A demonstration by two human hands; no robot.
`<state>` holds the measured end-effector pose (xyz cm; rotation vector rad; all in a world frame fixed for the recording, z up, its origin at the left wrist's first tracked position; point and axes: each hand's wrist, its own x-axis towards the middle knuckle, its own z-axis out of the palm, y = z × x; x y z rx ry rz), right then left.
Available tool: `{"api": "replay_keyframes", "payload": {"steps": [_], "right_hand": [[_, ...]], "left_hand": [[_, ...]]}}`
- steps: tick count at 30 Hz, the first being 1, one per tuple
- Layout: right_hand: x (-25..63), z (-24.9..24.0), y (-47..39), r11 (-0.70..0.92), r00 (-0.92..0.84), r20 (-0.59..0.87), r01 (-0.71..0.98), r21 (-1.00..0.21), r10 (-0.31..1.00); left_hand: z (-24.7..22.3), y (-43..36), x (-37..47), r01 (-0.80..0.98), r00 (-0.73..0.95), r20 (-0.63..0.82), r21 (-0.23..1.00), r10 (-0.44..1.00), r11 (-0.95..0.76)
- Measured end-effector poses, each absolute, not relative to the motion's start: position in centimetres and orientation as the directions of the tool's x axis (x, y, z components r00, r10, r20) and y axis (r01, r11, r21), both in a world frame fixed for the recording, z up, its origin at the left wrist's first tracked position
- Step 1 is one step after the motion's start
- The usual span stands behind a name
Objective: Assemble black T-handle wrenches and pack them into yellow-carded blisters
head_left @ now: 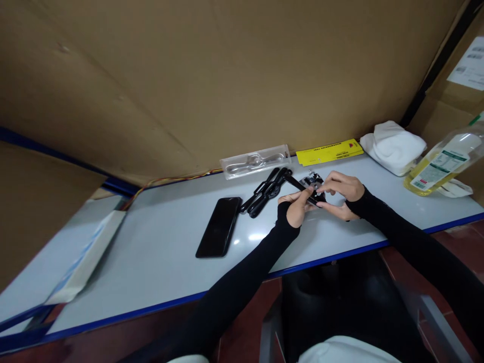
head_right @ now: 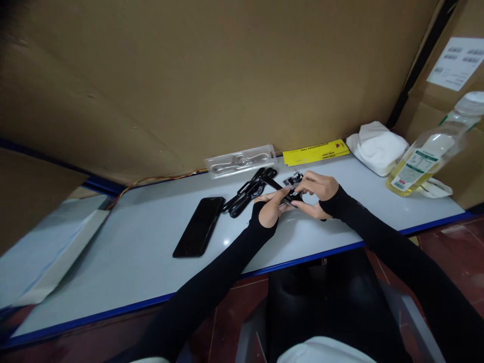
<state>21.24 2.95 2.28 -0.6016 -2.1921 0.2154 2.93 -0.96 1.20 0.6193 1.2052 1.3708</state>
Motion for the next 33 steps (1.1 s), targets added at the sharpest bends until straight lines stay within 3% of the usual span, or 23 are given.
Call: {"api": "replay_keyframes", "payload": {"steps": [13, 16, 21, 26, 30, 33], "right_hand": [[20.8, 2.9, 2.0, 0.877, -0.555, 0.687, 0.198, -0.437, 0.468], [20.8, 2.6, 2.1, 0.838, -0.525, 0.658, 0.262, -0.478, 0.539], [20.9, 2.0, 2.6, 0.871, -0.508, 0.709, 0.338, -0.358, 0.489], [20.7, 2.3, 2.3, 0.829, -0.487, 0.672, 0.352, -0.434, 0.558], [20.9, 2.2, 2.5, 0.854, -0.526, 0.674, 0.360, -0.376, 0.518], [21.0, 2.2, 2.5, 0.833, -0.475, 0.688, 0.383, -0.400, 0.549]], "left_hand": [[2.4, -0.9, 2.7, -0.387, -0.274, -0.287, 0.907, 0.918, 0.168], [2.3, -0.8, 2.7, -0.384, -0.274, -0.280, 0.909, 0.920, 0.162], [2.2, -0.7, 2.7, -0.421, -0.287, -0.278, 0.896, 0.917, 0.139], [1.8, -0.6, 2.6, -0.407, -0.290, -0.264, 0.904, 0.920, 0.131], [1.0, -0.6, 2.7, -0.391, -0.264, -0.240, 0.912, 0.934, 0.124], [0.9, -0.7, 2.8, -0.390, -0.262, -0.226, 0.914, 0.938, 0.111]]}}
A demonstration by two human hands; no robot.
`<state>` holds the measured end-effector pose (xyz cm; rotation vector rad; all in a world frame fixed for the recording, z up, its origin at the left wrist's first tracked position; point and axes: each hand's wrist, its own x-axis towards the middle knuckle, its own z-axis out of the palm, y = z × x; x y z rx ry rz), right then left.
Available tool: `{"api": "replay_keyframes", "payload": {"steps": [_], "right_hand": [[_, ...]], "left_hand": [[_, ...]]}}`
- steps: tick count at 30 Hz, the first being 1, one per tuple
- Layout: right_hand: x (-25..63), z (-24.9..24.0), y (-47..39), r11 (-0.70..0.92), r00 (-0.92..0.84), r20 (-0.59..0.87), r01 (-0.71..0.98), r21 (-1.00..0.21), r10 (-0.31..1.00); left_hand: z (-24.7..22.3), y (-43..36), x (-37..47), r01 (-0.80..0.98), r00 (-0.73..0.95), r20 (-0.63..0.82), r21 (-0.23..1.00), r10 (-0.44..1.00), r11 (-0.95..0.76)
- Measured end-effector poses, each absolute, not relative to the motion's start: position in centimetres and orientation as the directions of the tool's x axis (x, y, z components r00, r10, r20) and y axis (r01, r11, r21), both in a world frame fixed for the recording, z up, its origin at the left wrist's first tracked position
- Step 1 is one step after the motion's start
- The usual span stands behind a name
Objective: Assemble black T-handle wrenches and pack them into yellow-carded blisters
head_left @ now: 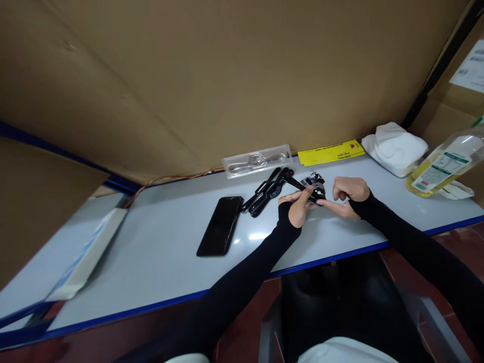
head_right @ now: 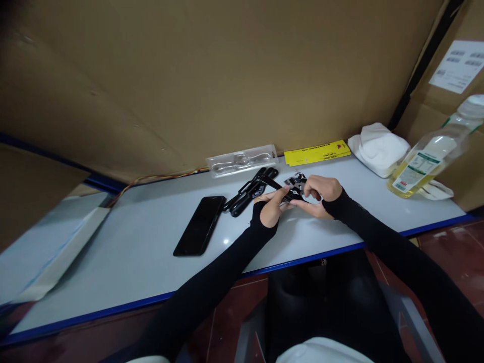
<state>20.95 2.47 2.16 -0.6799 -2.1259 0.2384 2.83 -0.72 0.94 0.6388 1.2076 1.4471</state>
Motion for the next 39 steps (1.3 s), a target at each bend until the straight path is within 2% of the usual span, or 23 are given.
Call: {"api": "replay_keyframes", "payload": {"steps": [3, 10, 14, 17, 20, 23, 26, 30, 33, 37, 39], "right_hand": [[20.8, 2.1, 2.3, 0.807, -0.493, 0.639, 0.369, -0.461, 0.590], [20.8, 1.9, 2.5, 0.841, -0.533, 0.653, 0.290, -0.456, 0.538], [20.7, 2.5, 2.0, 0.781, -0.522, 0.600, 0.251, -0.571, 0.606], [20.7, 2.3, 2.0, 0.727, -0.593, 0.506, 0.213, -0.652, 0.627], [20.8, 1.5, 2.6, 0.775, -0.638, 0.496, 0.272, -0.571, 0.589], [20.8, 0.7, 3.4, 0.837, -0.611, 0.574, 0.357, -0.414, 0.545], [20.6, 0.3, 4.1, 0.876, -0.543, 0.693, 0.369, -0.310, 0.474], [20.1, 0.6, 4.3, 0.906, -0.442, 0.803, 0.327, -0.270, 0.399], [19.8, 0.9, 3.8, 0.851, -0.406, 0.756, 0.357, -0.386, 0.513], [19.8, 1.4, 3.0, 0.624, -0.324, 0.534, 0.360, -0.693, 0.781], [19.8, 1.9, 2.7, 0.506, -0.277, 0.431, 0.327, -0.798, 0.859]], "left_hand": [[1.3, -0.7, 2.7, -0.397, -0.276, -0.240, 0.911, 0.931, 0.117], [0.8, -0.6, 2.6, -0.379, -0.263, -0.218, 0.919, 0.940, 0.107], [1.2, -0.8, 2.6, -0.376, -0.279, -0.224, 0.920, 0.934, 0.108], [1.7, -0.8, 2.5, -0.385, -0.259, -0.246, 0.913, 0.934, 0.134], [1.9, -0.6, 2.4, -0.409, -0.242, -0.283, 0.897, 0.928, 0.166], [1.9, -0.6, 2.4, -0.438, -0.242, -0.317, 0.879, 0.917, 0.189], [1.9, -0.7, 2.5, -0.434, -0.242, -0.310, 0.882, 0.919, 0.184], [1.7, -1.1, 2.7, -0.373, -0.192, -0.263, 0.911, 0.946, 0.177], [1.2, -1.3, 2.9, -0.332, -0.183, -0.200, 0.934, 0.963, 0.131], [0.6, -1.4, 3.2, -0.282, -0.196, -0.118, 0.958, 0.974, 0.060], [0.7, -1.4, 3.3, -0.283, -0.200, -0.111, 0.958, 0.974, 0.051]]}}
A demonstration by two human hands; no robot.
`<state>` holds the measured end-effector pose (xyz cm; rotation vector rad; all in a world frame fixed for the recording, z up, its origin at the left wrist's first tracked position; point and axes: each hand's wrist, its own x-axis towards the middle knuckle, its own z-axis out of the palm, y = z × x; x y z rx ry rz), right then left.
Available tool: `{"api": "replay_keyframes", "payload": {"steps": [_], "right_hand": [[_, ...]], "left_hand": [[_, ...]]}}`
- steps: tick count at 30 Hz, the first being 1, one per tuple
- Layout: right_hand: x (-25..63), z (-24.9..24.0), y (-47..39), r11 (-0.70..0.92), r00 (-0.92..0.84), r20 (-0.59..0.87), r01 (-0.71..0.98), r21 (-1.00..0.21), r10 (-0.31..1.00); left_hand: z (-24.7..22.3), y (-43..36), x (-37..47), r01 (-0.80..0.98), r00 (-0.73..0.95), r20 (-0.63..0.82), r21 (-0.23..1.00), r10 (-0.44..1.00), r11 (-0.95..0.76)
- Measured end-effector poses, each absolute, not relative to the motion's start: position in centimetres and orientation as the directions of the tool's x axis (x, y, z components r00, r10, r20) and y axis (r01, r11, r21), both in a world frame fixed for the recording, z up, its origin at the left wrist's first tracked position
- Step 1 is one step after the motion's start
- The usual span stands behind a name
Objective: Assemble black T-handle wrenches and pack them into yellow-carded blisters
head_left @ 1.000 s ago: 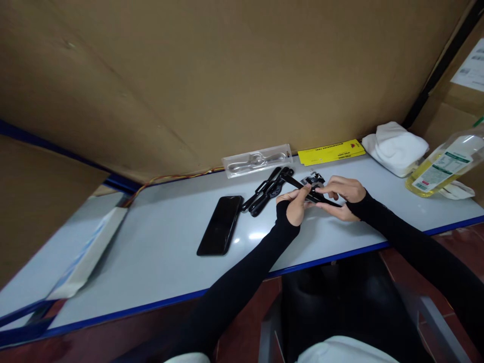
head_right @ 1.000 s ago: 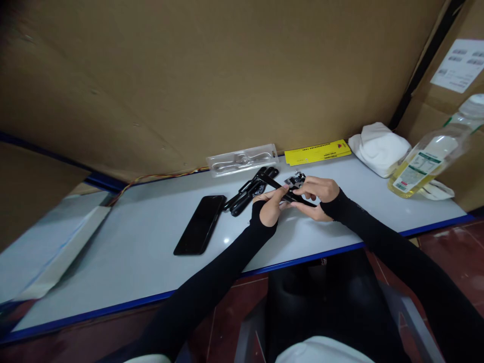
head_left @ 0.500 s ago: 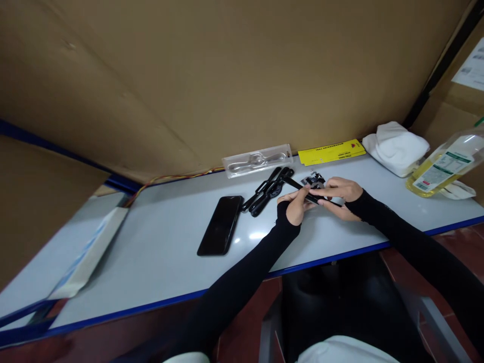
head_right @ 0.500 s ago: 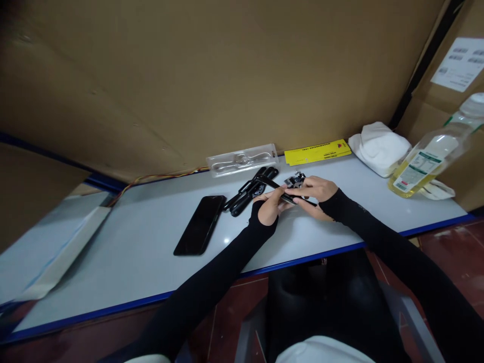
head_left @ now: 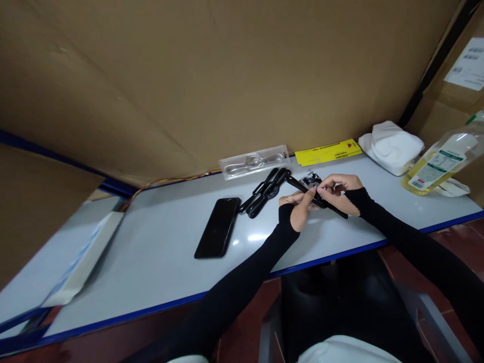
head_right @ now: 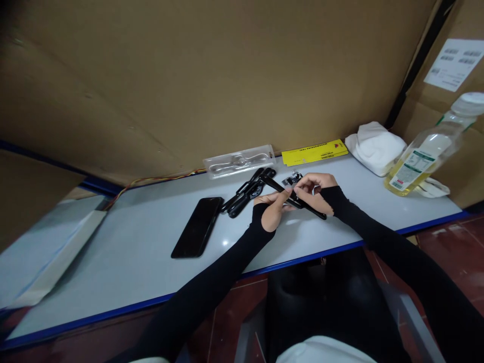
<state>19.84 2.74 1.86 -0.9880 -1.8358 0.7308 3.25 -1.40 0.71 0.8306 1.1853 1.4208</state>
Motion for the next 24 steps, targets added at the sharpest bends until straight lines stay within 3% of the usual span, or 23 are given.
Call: {"api": "replay_keyframes", "payload": {"steps": [2, 8, 14, 19, 24], "right_hand": [[19.9, 2.3, 2.5, 0.510, -0.285, 0.434, 0.305, -0.804, 0.855], [19.8, 2.2, 2.4, 0.711, -0.404, 0.593, 0.276, -0.647, 0.697], [20.1, 2.2, 3.0, 0.642, -0.413, 0.520, 0.252, -0.724, 0.748], [20.0, 1.8, 3.0, 0.507, -0.288, 0.437, 0.246, -0.826, 0.852], [19.2, 1.3, 2.6, 0.529, -0.285, 0.458, 0.269, -0.805, 0.842]], "left_hand": [[0.9, -1.3, 3.1, -0.295, -0.216, -0.126, 0.954, 0.968, 0.058], [0.9, -0.6, 2.4, -0.339, -0.251, -0.195, 0.935, 0.948, 0.103], [0.5, -0.9, 2.2, -0.237, -0.191, -0.160, 0.965, 0.968, 0.112], [1.1, -1.2, 2.4, -0.235, -0.143, -0.127, 0.968, 0.982, 0.091], [1.3, -1.2, 2.7, -0.282, -0.142, -0.140, 0.955, 0.980, 0.095]]}}
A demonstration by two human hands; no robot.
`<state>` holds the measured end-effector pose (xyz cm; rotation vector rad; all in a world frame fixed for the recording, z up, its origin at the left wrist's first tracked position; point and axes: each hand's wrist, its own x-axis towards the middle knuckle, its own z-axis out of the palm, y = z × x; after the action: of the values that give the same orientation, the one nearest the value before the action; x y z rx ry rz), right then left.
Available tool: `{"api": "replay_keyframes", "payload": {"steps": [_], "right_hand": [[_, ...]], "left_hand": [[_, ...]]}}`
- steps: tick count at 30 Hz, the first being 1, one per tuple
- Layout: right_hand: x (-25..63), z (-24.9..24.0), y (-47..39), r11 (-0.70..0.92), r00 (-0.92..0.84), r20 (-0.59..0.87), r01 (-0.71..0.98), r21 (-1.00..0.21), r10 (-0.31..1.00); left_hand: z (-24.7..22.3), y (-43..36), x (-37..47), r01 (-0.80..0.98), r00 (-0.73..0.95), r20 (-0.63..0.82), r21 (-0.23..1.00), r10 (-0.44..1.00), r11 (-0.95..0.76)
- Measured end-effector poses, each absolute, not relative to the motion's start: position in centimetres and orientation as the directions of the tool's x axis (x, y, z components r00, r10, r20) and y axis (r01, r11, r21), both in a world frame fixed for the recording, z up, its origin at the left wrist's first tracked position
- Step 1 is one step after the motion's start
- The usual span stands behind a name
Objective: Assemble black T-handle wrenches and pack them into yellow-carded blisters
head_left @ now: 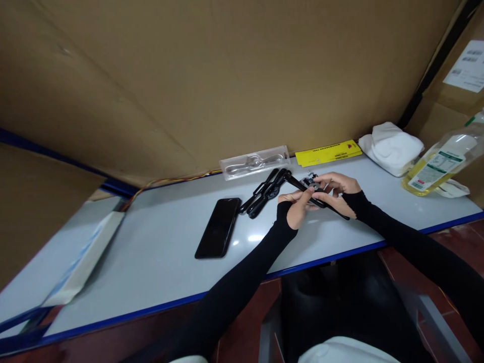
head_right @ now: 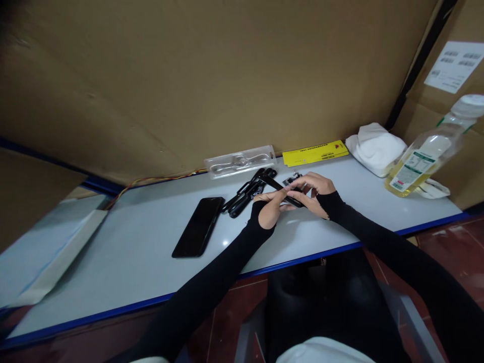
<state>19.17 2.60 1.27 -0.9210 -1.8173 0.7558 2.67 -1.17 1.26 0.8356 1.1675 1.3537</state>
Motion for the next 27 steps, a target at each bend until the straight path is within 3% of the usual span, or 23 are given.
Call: {"api": "replay_keyframes", "payload": {"steps": [3, 7, 13, 19, 21, 24, 27], "right_hand": [[18.8, 1.3, 2.4, 0.527, -0.229, 0.477, 0.299, -0.795, 0.849], [18.7, 1.5, 2.5, 0.401, -0.188, 0.362, 0.254, -0.880, 0.913], [19.5, 2.2, 3.2, 0.248, -0.411, 0.233, -0.019, -0.969, 0.881], [20.8, 2.8, 4.4, -0.299, -0.698, -0.102, -0.167, -0.939, 0.708], [21.1, 2.7, 4.7, -0.393, -0.751, -0.147, -0.159, -0.906, 0.643], [21.1, 2.4, 4.7, -0.400, -0.779, -0.141, -0.150, -0.904, 0.611], [20.9, 2.0, 4.5, -0.288, -0.744, -0.113, -0.110, -0.951, 0.658]], "left_hand": [[1.1, -1.2, 3.1, -0.344, -0.172, -0.163, 0.934, 0.972, 0.096], [0.8, -1.3, 3.4, -0.360, -0.185, -0.143, 0.930, 0.972, 0.068], [1.3, -1.4, 3.1, -0.332, -0.161, -0.141, 0.940, 0.977, 0.081], [1.3, -1.7, 3.1, -0.336, -0.093, -0.159, 0.934, 0.983, 0.119], [1.3, -1.8, 3.1, -0.342, -0.079, -0.158, 0.932, 0.984, 0.122], [1.2, -1.8, 2.9, -0.343, -0.062, -0.137, 0.933, 0.989, 0.108], [1.1, -1.6, 2.7, -0.331, -0.050, -0.122, 0.938, 0.991, 0.099]]}}
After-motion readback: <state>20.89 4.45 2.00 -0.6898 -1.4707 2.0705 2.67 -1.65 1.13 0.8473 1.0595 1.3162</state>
